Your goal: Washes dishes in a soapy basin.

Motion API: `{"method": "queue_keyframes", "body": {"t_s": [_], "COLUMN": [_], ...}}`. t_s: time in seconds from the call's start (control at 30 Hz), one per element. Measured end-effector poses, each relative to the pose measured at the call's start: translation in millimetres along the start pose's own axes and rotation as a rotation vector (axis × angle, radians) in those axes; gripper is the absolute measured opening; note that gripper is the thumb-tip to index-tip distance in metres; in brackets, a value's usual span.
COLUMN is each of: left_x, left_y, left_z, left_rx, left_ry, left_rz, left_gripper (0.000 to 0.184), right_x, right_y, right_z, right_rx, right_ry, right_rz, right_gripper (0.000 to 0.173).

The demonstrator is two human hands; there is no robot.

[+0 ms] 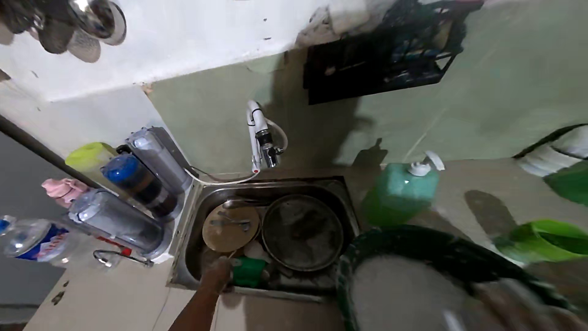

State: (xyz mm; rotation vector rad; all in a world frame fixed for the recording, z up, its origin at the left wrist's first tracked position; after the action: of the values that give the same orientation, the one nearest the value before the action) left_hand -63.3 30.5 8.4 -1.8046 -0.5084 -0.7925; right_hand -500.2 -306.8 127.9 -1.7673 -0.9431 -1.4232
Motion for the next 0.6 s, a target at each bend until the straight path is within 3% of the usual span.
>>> {"method": "queue_keyframes", "body": {"t_s": [0.07, 0.13, 0.23, 0.3, 0.37, 0.43, 0.5, 0.6], "left_x": [4, 11, 29, 33, 22, 2, -24, -58], "left_y": [-12, -20, -55, -92, -131, -165, -187, -204], "left_z": [-8, -10, -25, -60, -124, -197, -259, -305], "left_rx": [-0.024, -0.093, -0.231, -0.271, -0.334, -0.428, -0.54, -0.604], "left_ry": [-0.008, -0.087, -0.437, -0.799, -1.061, -1.076, -0.953, -0.895], "left_rz": [0.026, 0.071, 0.103, 0.123, 0.285, 0.4, 0.441, 0.466], "left_gripper": [0.044, 0.045, 0.039, 0.031, 0.037, 0.04, 0.041, 0.045], "right_x": [-63, -85, -81, -68, -26, 32, 77, 96], "right_y": [3, 6, 17, 24, 38, 59, 87, 108], "right_z": [31, 73, 99, 83, 89, 120, 125, 74], "right_rx": [-0.026, -0.034, -0.014, -0.302, -0.563, -0.578, -0.51, -0.561], "right_ry": [0.101, 0.265, 0.501, 0.92, 1.576, 2.078, 2.246, 2.167], "right_rz": [0.26, 0.413, 0.395, 0.392, 0.299, 0.248, 0.068, -0.322], "right_gripper": [0.06, 0.067, 0.059, 0.053, 0.043, 0.043, 0.035, 0.022]}}
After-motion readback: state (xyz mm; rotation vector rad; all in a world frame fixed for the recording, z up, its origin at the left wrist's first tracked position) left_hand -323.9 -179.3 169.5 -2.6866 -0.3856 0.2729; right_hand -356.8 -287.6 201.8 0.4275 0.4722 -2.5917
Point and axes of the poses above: each hand's wrist, its own y-axis towards the middle knuckle, its own x-axis out of the back of the hand, z = x × y, the point moved 9 cm from there along y, towards the middle knuckle, and after that the axes turned 10 degrees about -y, right-handed, at the moved point
